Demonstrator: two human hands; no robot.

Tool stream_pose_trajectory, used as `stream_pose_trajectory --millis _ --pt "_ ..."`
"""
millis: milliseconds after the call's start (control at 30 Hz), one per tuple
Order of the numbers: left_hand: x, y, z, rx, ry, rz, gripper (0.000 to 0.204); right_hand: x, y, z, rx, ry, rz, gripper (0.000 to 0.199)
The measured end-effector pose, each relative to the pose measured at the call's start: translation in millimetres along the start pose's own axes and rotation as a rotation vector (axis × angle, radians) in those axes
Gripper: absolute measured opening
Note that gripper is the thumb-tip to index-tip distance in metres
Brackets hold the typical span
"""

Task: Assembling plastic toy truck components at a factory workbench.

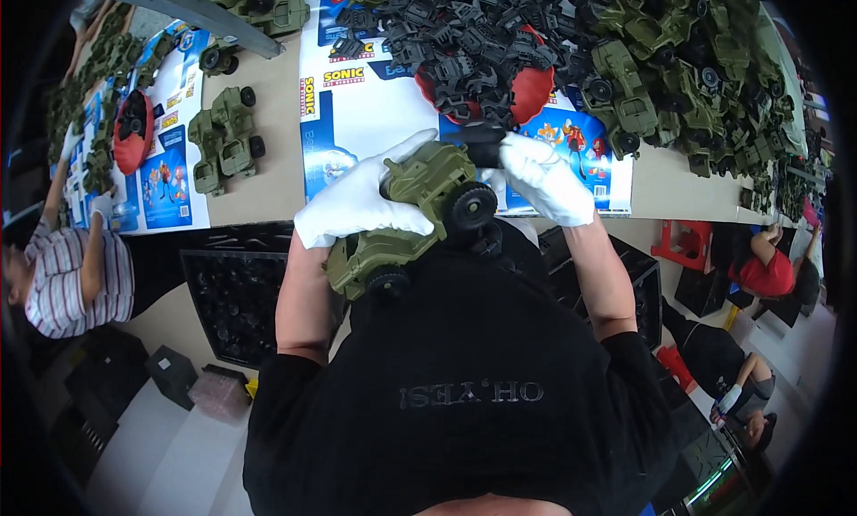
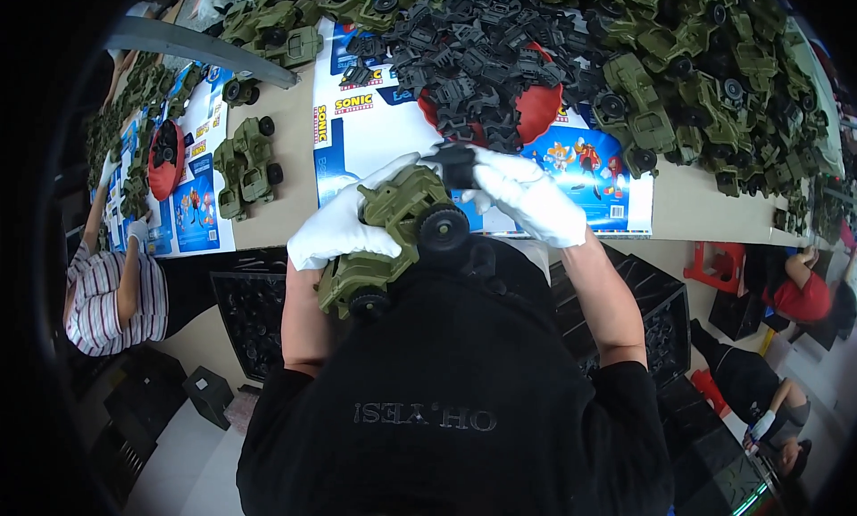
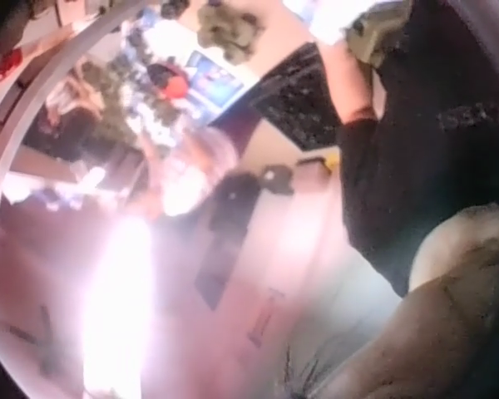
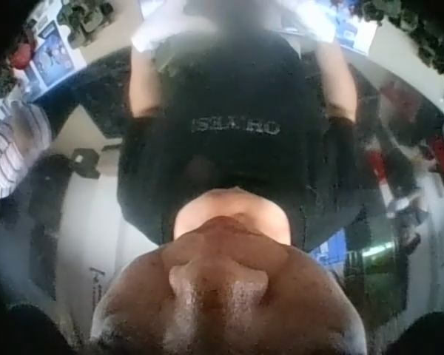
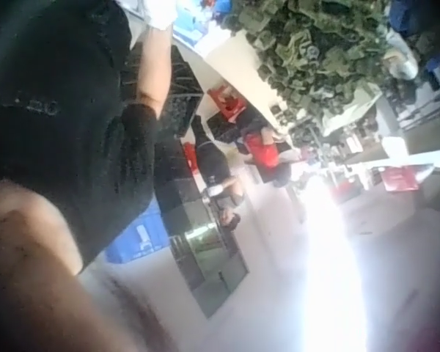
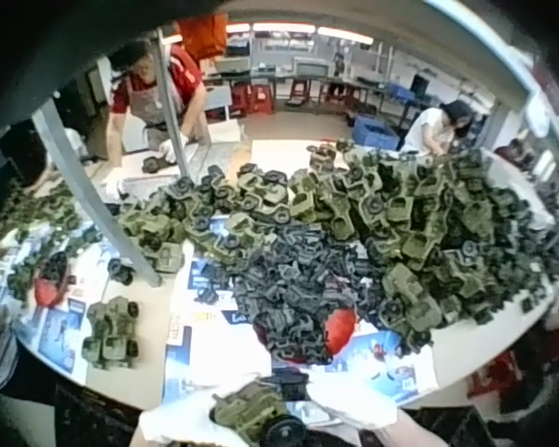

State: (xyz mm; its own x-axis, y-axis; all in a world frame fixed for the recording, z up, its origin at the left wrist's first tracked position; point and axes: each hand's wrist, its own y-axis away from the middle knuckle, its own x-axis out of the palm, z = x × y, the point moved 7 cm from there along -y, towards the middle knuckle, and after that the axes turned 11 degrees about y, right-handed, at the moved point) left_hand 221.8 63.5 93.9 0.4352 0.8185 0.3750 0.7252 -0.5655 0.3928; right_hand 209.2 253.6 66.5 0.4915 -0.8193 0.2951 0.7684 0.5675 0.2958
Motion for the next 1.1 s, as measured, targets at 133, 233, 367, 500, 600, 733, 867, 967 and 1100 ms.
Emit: stream_pose_trajectory --millis 133,233,367,500,600,733,867,967,1100 --pt "3.4 0.5 -3.8 -0.011 -0.077 -0.050 0.099 -2.4 0.1 -0.9 0.076 -0.003 0.061 0.042" --pt "2.3 -0.1 -0.9 -0.008 -0.163 -0.061 0.098 1.0 -3.0 2.5 0.036 0.040 0.014 0.041" --pt "8.5 1.1 -7.2 -0.054 -0.092 -0.051 0.097 5.3 -5.4 21.3 -0.122 0.326 -0.002 0.041" --pt "6.0 0.2 -7.9 -0.027 -0.093 -0.084 0.097 0.2 -7.1 12.6 -0.047 0.241 0.039 0.042" --pt "6.0 1.0 -11.7 -0.033 -0.138 -0.085 0.098 0.1 -7.9 18.9 -0.135 0.408 0.022 0.042" --pt "5.5 1.0 -11.2 -0.035 -0.161 -0.076 0.099 1.9 -7.8 23.5 -0.245 0.508 0.030 0.043" --pt "4.3 1.4 -11.2 -0.047 -0.284 -0.110 0.101 -3.4 -7.2 7.1 0.072 0.215 0.040 0.041" --pt "2.7 -1.1 -11.5 -0.056 -0.377 -0.143 0.104 -1.8 -9.3 16.4 -0.033 0.461 0.067 0.039" --pt "8.7 1.1 -11.8 -0.018 -0.236 -0.067 0.106 0.3 -3.4 24.1 -0.156 0.266 0.116 0.025"
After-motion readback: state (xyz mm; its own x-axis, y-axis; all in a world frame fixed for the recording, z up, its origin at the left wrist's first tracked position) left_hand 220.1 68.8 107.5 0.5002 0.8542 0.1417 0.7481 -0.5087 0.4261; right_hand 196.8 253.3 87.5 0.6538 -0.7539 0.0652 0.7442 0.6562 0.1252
